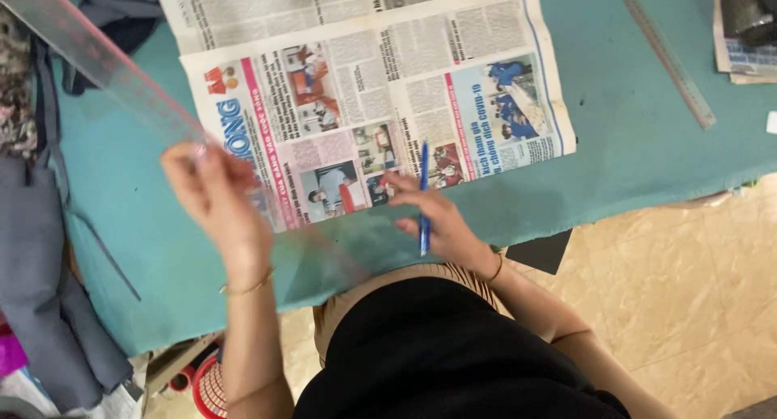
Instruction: The recorder is using a newspaper, iron, ruler, and pen to create or flatten sewing patterns on a table.
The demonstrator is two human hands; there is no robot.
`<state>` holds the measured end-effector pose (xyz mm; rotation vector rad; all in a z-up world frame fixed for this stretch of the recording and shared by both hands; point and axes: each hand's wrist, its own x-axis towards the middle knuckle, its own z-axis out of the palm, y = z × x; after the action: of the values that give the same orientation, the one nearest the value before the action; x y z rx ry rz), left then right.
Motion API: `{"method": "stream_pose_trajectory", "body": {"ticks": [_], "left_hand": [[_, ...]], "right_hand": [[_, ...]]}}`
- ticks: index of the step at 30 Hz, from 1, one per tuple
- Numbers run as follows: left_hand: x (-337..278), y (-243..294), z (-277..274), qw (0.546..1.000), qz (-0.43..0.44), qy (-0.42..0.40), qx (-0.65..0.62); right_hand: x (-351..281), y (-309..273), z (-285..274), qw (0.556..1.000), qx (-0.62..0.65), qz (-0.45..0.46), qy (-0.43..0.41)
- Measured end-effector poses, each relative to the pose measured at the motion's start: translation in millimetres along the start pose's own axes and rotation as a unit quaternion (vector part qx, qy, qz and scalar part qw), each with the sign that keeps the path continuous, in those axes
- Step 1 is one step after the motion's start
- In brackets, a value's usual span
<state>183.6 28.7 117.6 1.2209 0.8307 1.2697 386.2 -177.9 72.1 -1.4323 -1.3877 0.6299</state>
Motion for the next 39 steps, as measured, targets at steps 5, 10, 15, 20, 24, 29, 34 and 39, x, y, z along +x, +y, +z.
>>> {"method": "stream_pose_trajectory", "body": {"ticks": [5,10,15,20,24,29,34,39], "left_hand": [[-20,-49,113,0.996,-0.055,-0.059,-0.031],[-60,-143,166,0.970,-0.112,-0.194,-0.093],[-84,-177,194,0.813,0.210,-0.304,0.449],[-89,-205,226,0.777,0.210,-0.332,0.493],[-90,-218,255,0.752,0.231,-0.366,0.497],[-87,-239,291,0.749,0.240,-0.390,0.478],[-85,-232,312,0.720,0.263,-0.402,0.501],[-83,-225,313,0.732,0.243,-0.404,0.493]], "right_hand": [[-20,18,5,0.997,0.011,0.019,0.071],[-67,67,-37,0.944,-0.031,0.271,0.186],[-116,86,-89,0.892,-0.131,0.290,0.321],[-131,84,-120,0.873,-0.221,0.309,0.305],[-146,102,-134,0.875,-0.237,0.266,0.326],[-151,101,-147,0.864,-0.231,0.297,0.334],[-155,103,-155,0.871,-0.265,0.251,0.328],[-143,107,-157,0.899,-0.279,0.182,0.283]]}}
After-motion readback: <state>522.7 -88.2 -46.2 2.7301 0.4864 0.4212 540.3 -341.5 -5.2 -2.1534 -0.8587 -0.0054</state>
